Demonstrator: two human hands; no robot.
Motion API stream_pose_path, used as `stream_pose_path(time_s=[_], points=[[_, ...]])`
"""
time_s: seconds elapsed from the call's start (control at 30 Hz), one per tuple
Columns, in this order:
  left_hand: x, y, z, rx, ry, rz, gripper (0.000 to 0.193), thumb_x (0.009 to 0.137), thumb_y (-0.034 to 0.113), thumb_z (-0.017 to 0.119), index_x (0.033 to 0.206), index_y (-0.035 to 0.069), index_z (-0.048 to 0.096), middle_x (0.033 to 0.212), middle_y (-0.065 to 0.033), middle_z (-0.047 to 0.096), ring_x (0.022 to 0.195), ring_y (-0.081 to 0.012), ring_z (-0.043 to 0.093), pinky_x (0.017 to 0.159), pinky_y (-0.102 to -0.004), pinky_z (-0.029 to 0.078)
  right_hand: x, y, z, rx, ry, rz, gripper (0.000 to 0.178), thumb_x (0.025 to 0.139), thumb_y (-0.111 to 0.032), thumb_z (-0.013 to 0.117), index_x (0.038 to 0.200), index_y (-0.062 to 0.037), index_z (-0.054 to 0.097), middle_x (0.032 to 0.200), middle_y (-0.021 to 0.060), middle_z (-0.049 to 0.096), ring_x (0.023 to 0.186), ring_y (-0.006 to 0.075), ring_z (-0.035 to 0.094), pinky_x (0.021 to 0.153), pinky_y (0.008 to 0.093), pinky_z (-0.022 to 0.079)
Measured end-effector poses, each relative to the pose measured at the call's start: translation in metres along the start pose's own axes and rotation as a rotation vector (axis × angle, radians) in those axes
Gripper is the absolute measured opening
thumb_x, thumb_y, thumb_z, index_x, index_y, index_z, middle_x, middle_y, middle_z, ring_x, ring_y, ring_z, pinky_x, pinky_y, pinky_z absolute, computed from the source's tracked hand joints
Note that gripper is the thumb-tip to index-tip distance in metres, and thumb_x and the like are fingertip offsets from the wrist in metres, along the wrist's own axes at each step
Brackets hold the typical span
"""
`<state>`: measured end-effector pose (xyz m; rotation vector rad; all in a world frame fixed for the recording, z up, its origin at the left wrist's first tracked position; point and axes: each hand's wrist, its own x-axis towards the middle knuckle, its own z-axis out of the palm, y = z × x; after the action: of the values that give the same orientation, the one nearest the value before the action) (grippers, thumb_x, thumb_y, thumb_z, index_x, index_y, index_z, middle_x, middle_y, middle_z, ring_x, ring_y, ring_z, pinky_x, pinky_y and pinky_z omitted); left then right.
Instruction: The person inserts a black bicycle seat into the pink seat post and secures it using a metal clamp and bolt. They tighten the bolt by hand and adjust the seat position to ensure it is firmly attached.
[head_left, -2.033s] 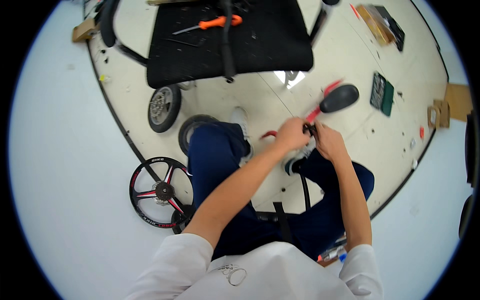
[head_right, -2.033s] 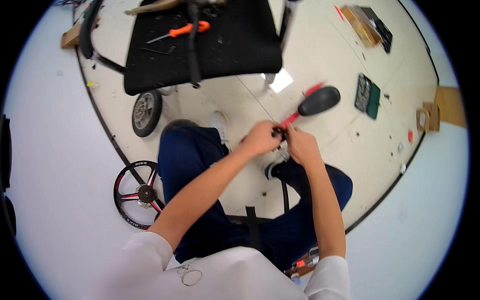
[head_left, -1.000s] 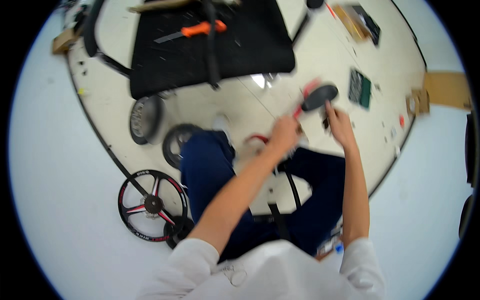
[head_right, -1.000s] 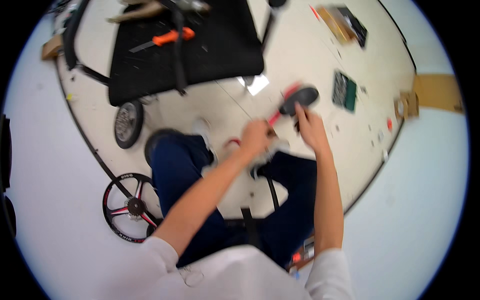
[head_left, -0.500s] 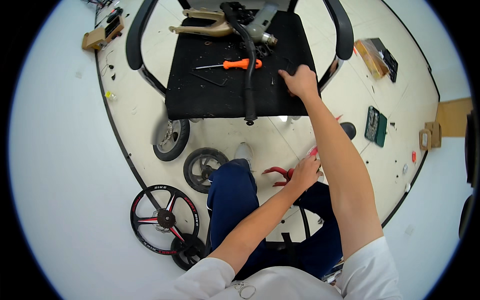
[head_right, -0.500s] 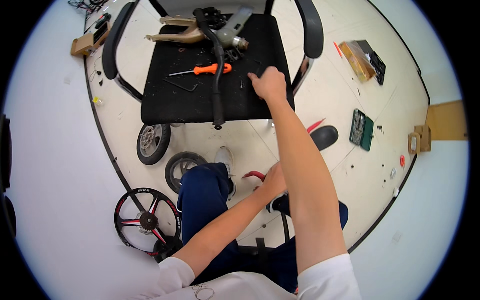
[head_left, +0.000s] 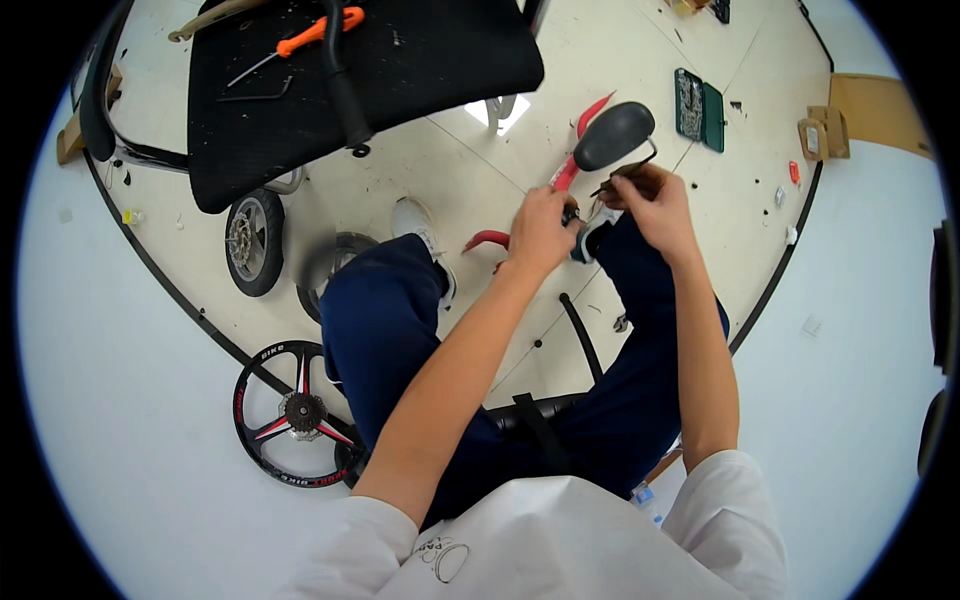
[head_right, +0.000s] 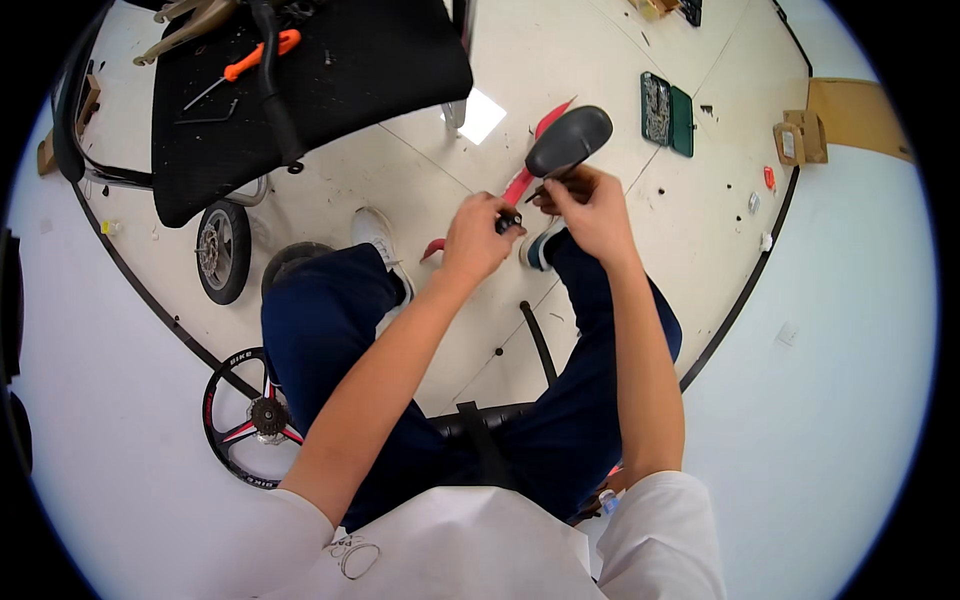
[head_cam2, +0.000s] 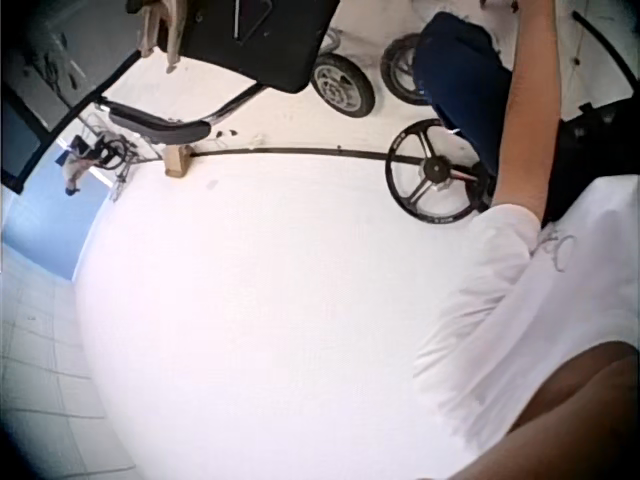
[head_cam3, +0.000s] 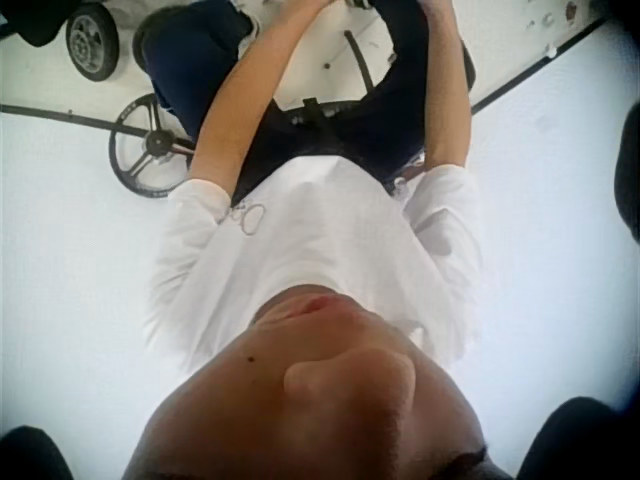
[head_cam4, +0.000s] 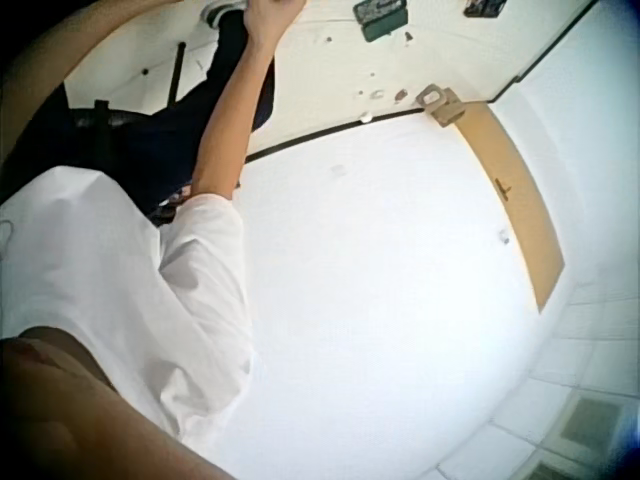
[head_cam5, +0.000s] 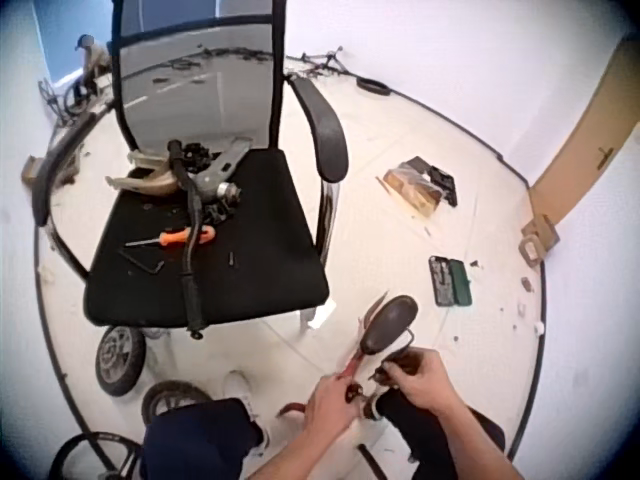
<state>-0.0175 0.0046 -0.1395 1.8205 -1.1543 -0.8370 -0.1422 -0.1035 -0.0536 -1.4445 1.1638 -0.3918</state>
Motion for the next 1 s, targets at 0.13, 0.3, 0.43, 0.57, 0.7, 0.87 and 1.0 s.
stream_pose_path(time_s=[0.13, 0.3, 0.43, 0.57, 0.7, 0.87, 1.0], points=[[-0.001, -0.004, 0.003, 0.024, -0.005, 0.016, 0.018, 0.074, 0.013, 0.078, 0.087, 0.002, 0.074, 0.091, -0.0130, 0.065, 0.090, -0.0317, 0.062, 0.080, -0.0413, 0.050, -0.010, 0.038, 0.011, 0.062, -0.028, 0.009, 0.015, 0.093, -0.004, 0.062, 0.099, 0.0096, 0.064, 0.088, 0.0141, 0.072, 0.080, 0.0173, 0.072, 0.072, 0.0291, 0.058], [-0.002, 0.003, 0.004, 0.112, 0.012, 0.040, 0.016, 0.076, 0.013, 0.075, 0.087, 0.002, 0.074, 0.093, -0.0126, 0.067, 0.088, -0.0322, 0.063, 0.079, -0.0403, 0.051, -0.005, 0.053, 0.010, -0.069, -0.014, -0.059, 0.014, 0.092, -0.005, 0.064, 0.099, 0.0066, 0.065, 0.084, 0.0129, 0.072, 0.078, 0.0169, 0.072, 0.071, 0.0292, 0.056], [0.000, 0.006, 0.008, 0.094, -0.022, 0.006, 0.014, 0.078, 0.013, 0.074, 0.089, 0.004, 0.075, 0.095, -0.0105, 0.066, 0.094, -0.0307, 0.061, 0.083, -0.0409, 0.050, -0.005, 0.060, 0.008, -0.122, -0.018, -0.094, 0.015, 0.090, -0.006, 0.065, 0.099, 0.0061, 0.065, 0.084, 0.0143, 0.073, 0.077, 0.0201, 0.073, 0.072, 0.0313, 0.057], [0.000, 0.002, 0.011, 0.092, 0.022, 0.042, 0.015, 0.077, 0.011, 0.073, 0.088, 0.002, 0.075, 0.094, -0.0131, 0.068, 0.091, -0.0332, 0.063, 0.081, -0.0415, 0.050, -0.007, 0.048, 0.006, -0.342, 0.001, -0.088, 0.016, 0.089, -0.008, 0.065, 0.097, 0.0058, 0.065, 0.082, 0.0169, 0.072, 0.075, 0.0224, 0.073, 0.071, 0.0339, 0.056], [0.004, -0.009, 0.007, 0.159, -0.030, 0.081, 0.011, 0.076, 0.011, 0.072, 0.085, 0.005, 0.073, 0.092, -0.0141, 0.066, 0.089, -0.0351, 0.060, 0.079, -0.0448, 0.049, -0.006, 0.036, 0.011, -0.397, 0.065, -0.236, 0.017, 0.088, -0.011, 0.066, 0.092, 0.0052, 0.064, 0.078, 0.0201, 0.070, 0.070, 0.0295, 0.071, 0.066, 0.0365, 0.054], [0.007, -0.006, 0.002, 0.228, -0.142, 0.136, 0.008, 0.078, 0.013, 0.070, 0.083, 0.007, 0.072, 0.091, -0.0110, 0.063, 0.093, -0.0310, 0.059, 0.082, -0.0426, 0.049, 0.025, -0.053, 0.038, -0.518, -0.050, -0.459, 0.011, 0.086, -0.003, 0.067, 0.088, 0.0064, 0.062, 0.073, 0.0188, 0.067, 0.065, 0.0289, 0.069, 0.062, 0.0339, 0.052], [0.007, -0.003, 0.002, 0.397, -0.217, 0.182, 0.011, 0.080, 0.016, 0.069, 0.082, 0.007, 0.073, 0.096, -0.0088, 0.062, 0.100, -0.0274, 0.059, 0.087, -0.0412, 0.049, 0.104, -0.120, 0.095, -0.679, -0.102, -0.606, 0.016, 0.082, -0.009, 0.069, 0.084, 0.0055, 0.063, 0.076, 0.0222, 0.067, 0.072, 0.0385, 0.066, 0.068, 0.0408, 0.052]])
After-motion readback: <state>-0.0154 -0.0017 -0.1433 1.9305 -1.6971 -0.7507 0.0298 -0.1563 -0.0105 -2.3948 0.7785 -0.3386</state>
